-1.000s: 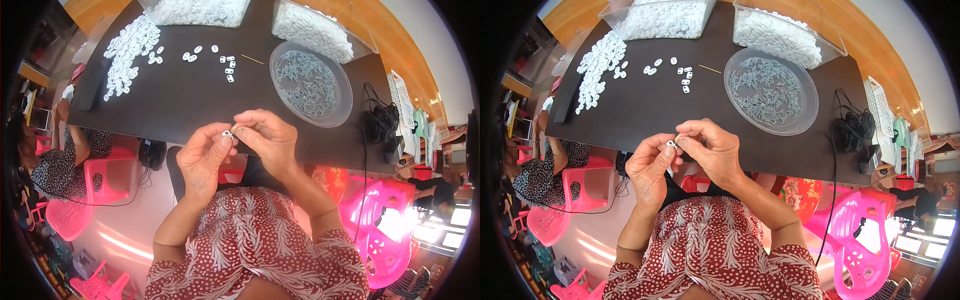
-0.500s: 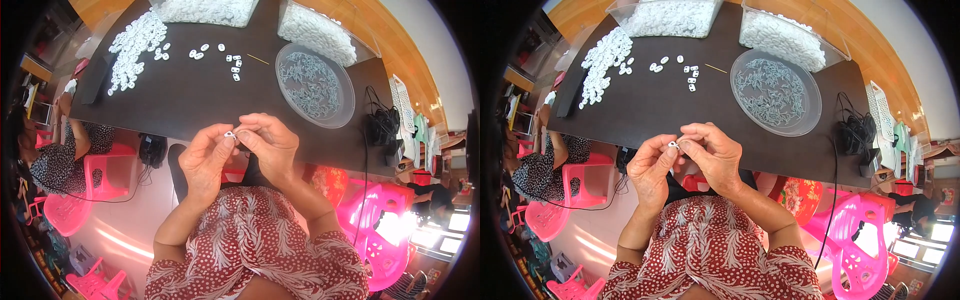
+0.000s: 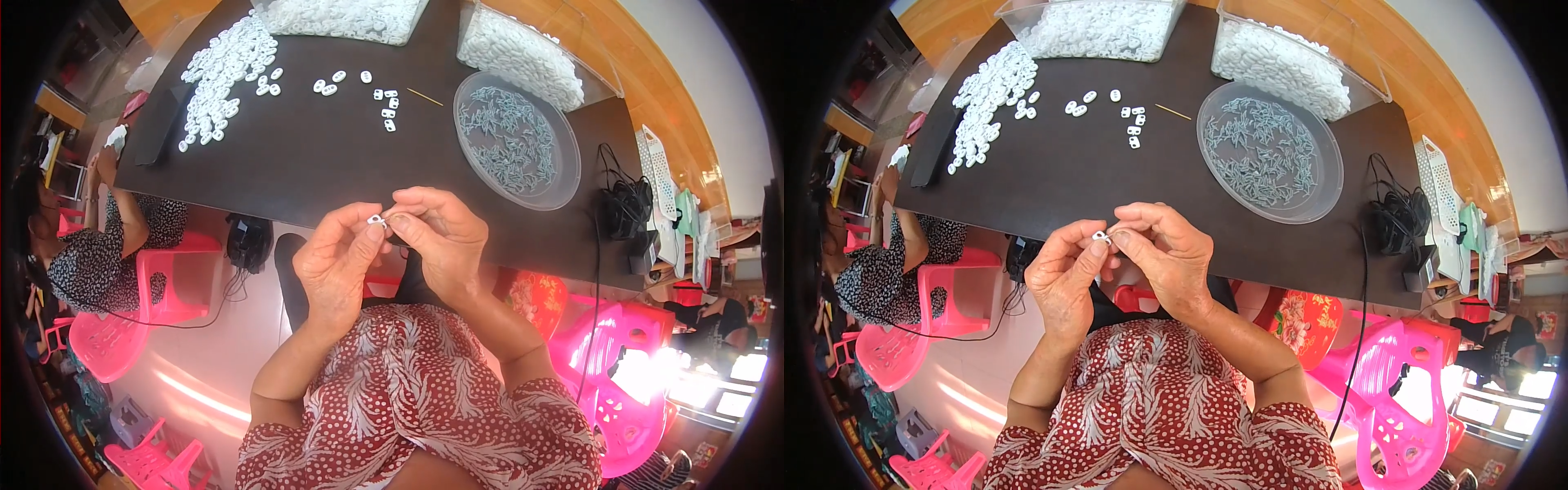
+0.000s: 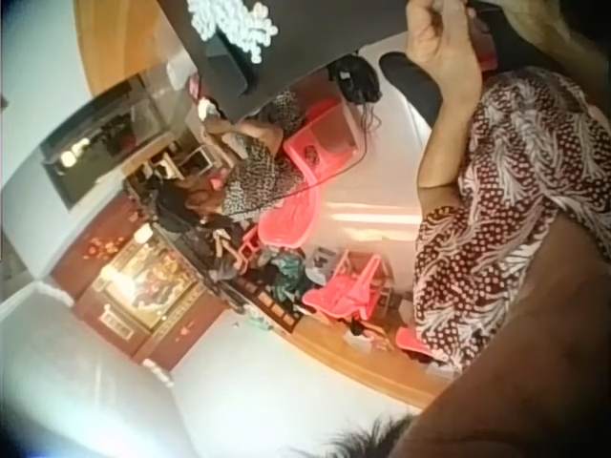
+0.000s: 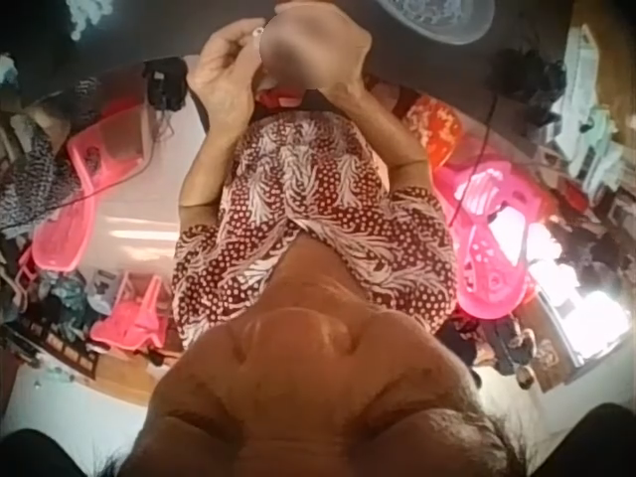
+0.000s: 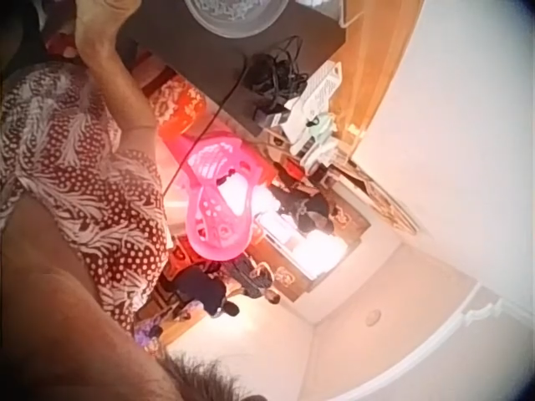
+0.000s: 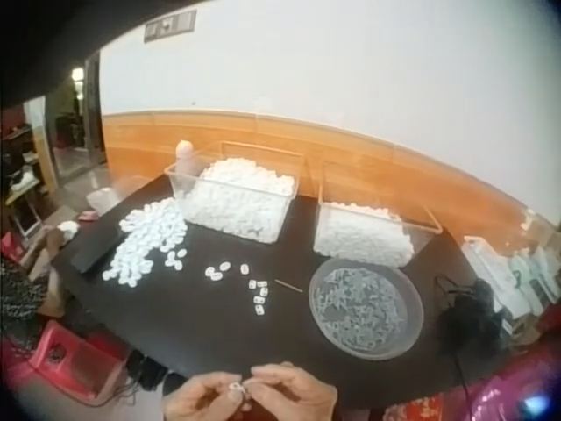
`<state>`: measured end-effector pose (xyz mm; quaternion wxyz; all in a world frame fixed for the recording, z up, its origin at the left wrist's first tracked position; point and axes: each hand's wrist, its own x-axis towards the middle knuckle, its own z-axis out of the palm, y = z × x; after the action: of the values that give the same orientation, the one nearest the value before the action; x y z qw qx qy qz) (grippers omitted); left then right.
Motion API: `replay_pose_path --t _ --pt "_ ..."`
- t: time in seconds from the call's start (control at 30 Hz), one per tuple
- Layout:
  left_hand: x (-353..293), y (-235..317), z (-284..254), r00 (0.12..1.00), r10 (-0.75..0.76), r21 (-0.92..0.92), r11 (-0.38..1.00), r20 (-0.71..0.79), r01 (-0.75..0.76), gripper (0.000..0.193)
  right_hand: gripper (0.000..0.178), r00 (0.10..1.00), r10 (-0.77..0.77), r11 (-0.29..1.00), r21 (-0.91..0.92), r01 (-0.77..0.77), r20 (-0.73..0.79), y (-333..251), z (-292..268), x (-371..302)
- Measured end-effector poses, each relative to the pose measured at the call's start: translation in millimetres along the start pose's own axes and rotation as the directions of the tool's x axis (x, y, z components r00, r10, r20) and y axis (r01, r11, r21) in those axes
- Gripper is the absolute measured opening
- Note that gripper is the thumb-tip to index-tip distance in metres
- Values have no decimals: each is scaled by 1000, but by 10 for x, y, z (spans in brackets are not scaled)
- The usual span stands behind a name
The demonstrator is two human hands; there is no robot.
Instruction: Manually assembling small white plastic components with metal pins at a workshop table.
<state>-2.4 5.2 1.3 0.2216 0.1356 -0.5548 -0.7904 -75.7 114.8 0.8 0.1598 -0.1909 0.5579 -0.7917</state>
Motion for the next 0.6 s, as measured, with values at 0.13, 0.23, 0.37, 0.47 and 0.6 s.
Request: replay_pose_path --t 0.13,0.23,0.37,0.47,0.6 --pt "5 -8 5 999 35 -16 999 3 -35 20 21 1000 2 997 -72 -2 -5 -18 14 -5" --pt "-8 -24 -10 996 88 51 995 2 -88 19 20 999 -49 991 -121 50 10 12 21 -2" --pt "-11 -36 -26 988 155 123 980 15 -156 17 20 989 -123 938 -314 144 88 49 -51 47" --pt "-19 -50 -18 981 193 227 955 12 -190 17 16 973 -183 880 -417 225 139 52 -48 63" --pt "-17 -82 -14 980 198 231 955 -24 -187 16 9 979 -173 871 -446 203 108 71 -8 59"
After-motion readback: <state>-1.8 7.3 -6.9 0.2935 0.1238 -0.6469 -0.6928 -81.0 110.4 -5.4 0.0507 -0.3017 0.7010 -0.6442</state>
